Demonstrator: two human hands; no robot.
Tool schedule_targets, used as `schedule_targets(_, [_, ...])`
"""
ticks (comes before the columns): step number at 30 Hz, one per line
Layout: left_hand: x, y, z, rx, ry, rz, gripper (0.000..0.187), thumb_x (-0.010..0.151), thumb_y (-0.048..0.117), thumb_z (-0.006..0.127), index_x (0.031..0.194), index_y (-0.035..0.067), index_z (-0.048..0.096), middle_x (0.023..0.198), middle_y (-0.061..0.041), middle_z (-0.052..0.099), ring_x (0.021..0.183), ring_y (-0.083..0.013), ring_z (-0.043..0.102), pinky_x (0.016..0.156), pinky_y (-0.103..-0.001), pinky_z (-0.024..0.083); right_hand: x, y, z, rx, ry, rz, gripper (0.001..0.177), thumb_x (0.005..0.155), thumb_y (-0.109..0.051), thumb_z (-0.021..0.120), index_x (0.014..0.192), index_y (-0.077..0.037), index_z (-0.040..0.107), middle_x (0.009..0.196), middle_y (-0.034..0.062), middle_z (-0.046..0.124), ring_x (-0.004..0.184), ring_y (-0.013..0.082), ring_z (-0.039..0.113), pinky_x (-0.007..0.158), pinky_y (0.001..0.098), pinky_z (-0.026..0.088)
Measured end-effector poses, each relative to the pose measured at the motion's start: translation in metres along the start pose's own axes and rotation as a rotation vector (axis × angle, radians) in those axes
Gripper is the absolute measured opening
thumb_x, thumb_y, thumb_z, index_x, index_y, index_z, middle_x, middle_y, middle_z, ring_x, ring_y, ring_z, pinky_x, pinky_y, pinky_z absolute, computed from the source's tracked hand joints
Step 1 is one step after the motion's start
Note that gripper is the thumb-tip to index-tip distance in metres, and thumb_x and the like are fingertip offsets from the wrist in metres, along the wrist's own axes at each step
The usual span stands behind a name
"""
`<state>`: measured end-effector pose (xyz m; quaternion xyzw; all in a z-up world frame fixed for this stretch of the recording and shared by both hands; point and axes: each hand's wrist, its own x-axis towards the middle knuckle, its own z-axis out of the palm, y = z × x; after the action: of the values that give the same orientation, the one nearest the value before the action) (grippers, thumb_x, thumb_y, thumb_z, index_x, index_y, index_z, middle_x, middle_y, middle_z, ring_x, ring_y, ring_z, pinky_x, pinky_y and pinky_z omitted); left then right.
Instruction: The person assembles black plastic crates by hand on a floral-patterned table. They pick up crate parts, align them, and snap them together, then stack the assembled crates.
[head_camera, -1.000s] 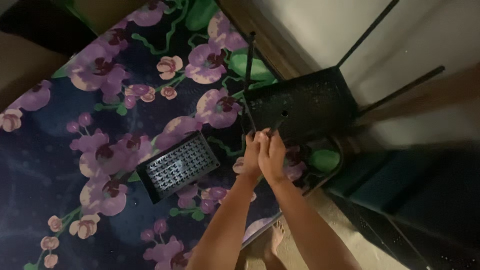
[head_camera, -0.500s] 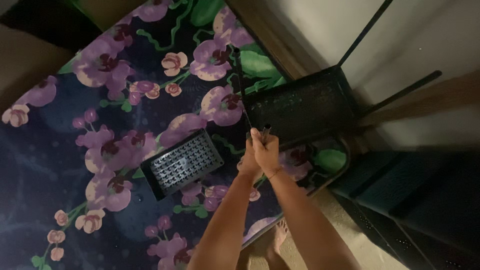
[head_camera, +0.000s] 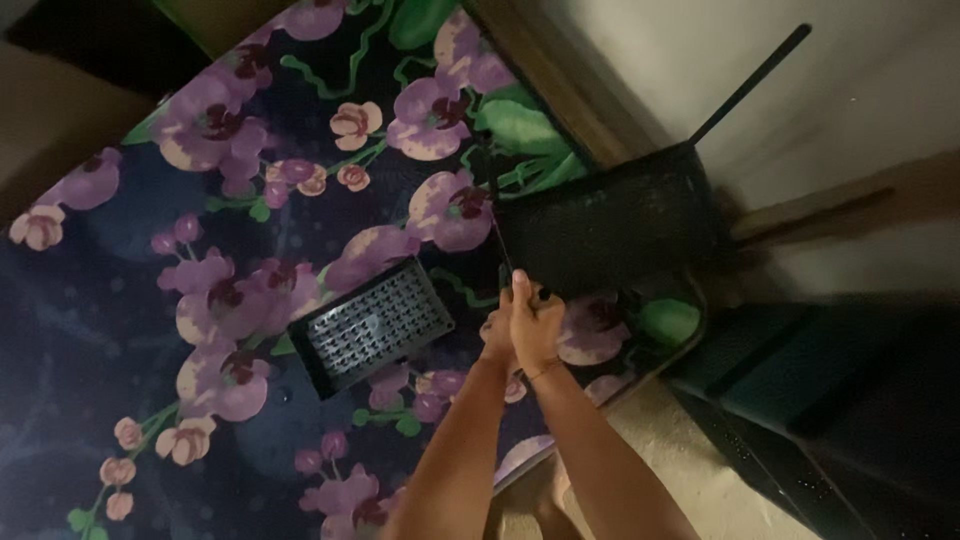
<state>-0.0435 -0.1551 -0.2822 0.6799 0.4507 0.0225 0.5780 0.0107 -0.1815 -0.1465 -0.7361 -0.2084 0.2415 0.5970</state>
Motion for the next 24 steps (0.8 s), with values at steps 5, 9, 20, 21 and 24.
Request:
schedule_targets(5, [-0.017, 0.046, -0.025, 0.042, -0.002, 0.054, 0.040, 0.105, 0.031, 0.048, 0.141, 0.014, 0.045, 0.116, -0.012, 0.060, 0.103, -0.0313, 0.059, 0.086, -0.042, 0.046, 0.033, 0.019, -0.006, 0.185, -0.241, -0.046, 0.064, 0.103, -0.030, 0.070, 0.058, -0.004, 0.034, 0.055, -0.0010, 0.032, 0.054, 0.0087, 0.026, 0.050, 0.0330, 0.027])
schedule_targets(9, [0.007, 0.063, -0.033, -0.016, -0.014, 0.083, 0.040, 0.103, 0.028, 0.050, 0.140, 0.014, 0.044, 0.111, -0.011, 0.059, 0.096, -0.0291, 0.058, 0.080, -0.042, 0.044, 0.053, -0.001, -0.005, 0.063, -0.283, -0.175, 0.056, 0.104, -0.032, 0.067, 0.064, -0.003, 0.041, 0.058, 0.0019, 0.034, 0.054, 0.0120, 0.029, 0.051, 0.0338, 0.030])
schedule_targets(20, [0.033, 0.045, -0.042, -0.129, -0.007, 0.095, 0.043, 0.097, 0.019, 0.055, 0.138, 0.016, 0.040, 0.097, -0.009, 0.056, 0.078, -0.0230, 0.053, 0.063, -0.039, 0.040, 0.056, 0.004, 0.033, -0.247, -0.062, -0.212, 0.065, 0.103, -0.046, 0.061, 0.060, -0.003, 0.041, 0.052, 0.0079, 0.030, 0.046, 0.0174, 0.028, 0.047, 0.0390, 0.026])
schedule_targets(21, [0.030, 0.056, -0.047, -0.171, -0.015, 0.057, 0.044, 0.096, 0.018, 0.055, 0.137, 0.016, 0.040, 0.095, -0.008, 0.056, 0.076, -0.0224, 0.053, 0.061, -0.039, 0.040, 0.059, 0.008, 0.033, -0.224, -0.076, -0.182, 0.069, 0.103, -0.048, 0.062, 0.058, -0.002, 0.038, 0.052, 0.0072, 0.028, 0.047, 0.0169, 0.027, 0.048, 0.0394, 0.025])
schedule_targets(24, [-0.003, 0.088, -0.059, -0.359, -0.075, -0.169, 0.045, 0.095, 0.016, 0.056, 0.137, 0.017, 0.039, 0.091, -0.008, 0.055, 0.072, -0.0208, 0.052, 0.056, -0.038, 0.039, 0.060, 0.018, 0.024, -0.065, -0.177, -0.069, 0.071, 0.101, -0.051, 0.064, 0.056, -0.004, 0.036, 0.051, 0.0035, 0.029, 0.048, 0.0141, 0.027, 0.047, 0.0394, 0.025])
